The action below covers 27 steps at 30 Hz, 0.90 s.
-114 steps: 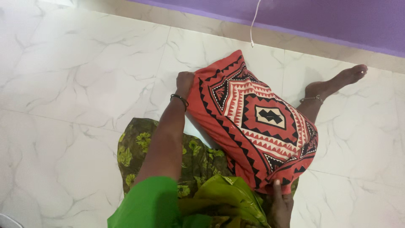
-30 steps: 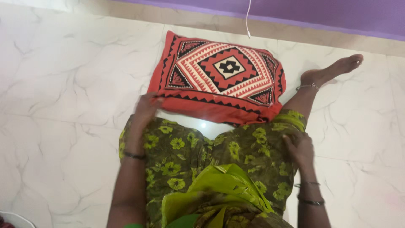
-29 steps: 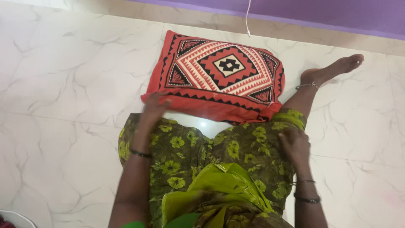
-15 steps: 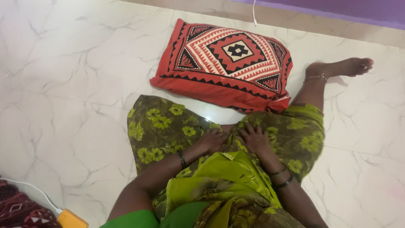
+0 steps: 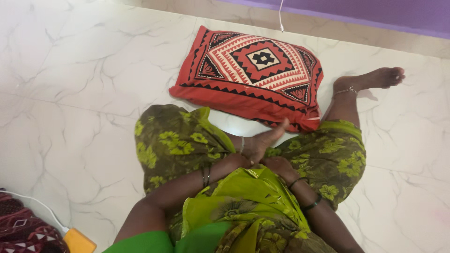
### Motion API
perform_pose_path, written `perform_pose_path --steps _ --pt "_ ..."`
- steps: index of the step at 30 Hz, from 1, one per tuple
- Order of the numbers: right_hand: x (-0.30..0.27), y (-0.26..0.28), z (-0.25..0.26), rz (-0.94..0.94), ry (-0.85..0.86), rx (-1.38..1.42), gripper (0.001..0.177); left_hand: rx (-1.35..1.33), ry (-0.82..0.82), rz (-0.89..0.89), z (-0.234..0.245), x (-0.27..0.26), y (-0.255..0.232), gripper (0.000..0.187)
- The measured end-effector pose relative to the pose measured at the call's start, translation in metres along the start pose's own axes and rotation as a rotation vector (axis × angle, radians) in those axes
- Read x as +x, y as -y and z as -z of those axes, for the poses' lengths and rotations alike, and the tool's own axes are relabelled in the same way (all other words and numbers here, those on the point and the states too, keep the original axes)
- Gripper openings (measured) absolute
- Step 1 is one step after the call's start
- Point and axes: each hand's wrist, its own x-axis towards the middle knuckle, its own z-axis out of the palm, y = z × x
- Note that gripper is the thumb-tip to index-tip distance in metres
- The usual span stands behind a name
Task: The person inserts a white pillow into a red patterned pillowcase, smoothing and adjusting the fabric. They then place the finished pillow aside and begin inserting a second white pillow into a blue patterned pillowcase.
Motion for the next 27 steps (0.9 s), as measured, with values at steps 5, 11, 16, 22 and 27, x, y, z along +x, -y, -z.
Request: perform_pose_path --steps 5,11,16,22,27 --pt "-0.007 0.022 0.024 -0.109 -0.006 0.107 0.065 0.073 -0.240 -0.023 0.000 -0.032 -0.014 0.051" --pt "-0.021 0.056 0.069 -0.126 -0.043 0.103 0.078 0.086 -0.393 -0.040 0.014 -0.075 -0.025 0.045" --pt "-0.027 0.061 0.075 -0.102 -0.114 0.111 0.076 0.080 -0.448 -0.047 0.016 -0.098 -0.030 0.040" --pt "-0.026 0.051 0.066 -0.140 -0.009 0.031 0.084 0.058 -0.461 -0.075 0.018 -0.098 -0.035 0.034" --pt "0.000 0.009 0.016 -0.142 0.004 -0.044 0.055 0.061 -0.357 -0.059 0.030 -0.084 -0.031 0.039"
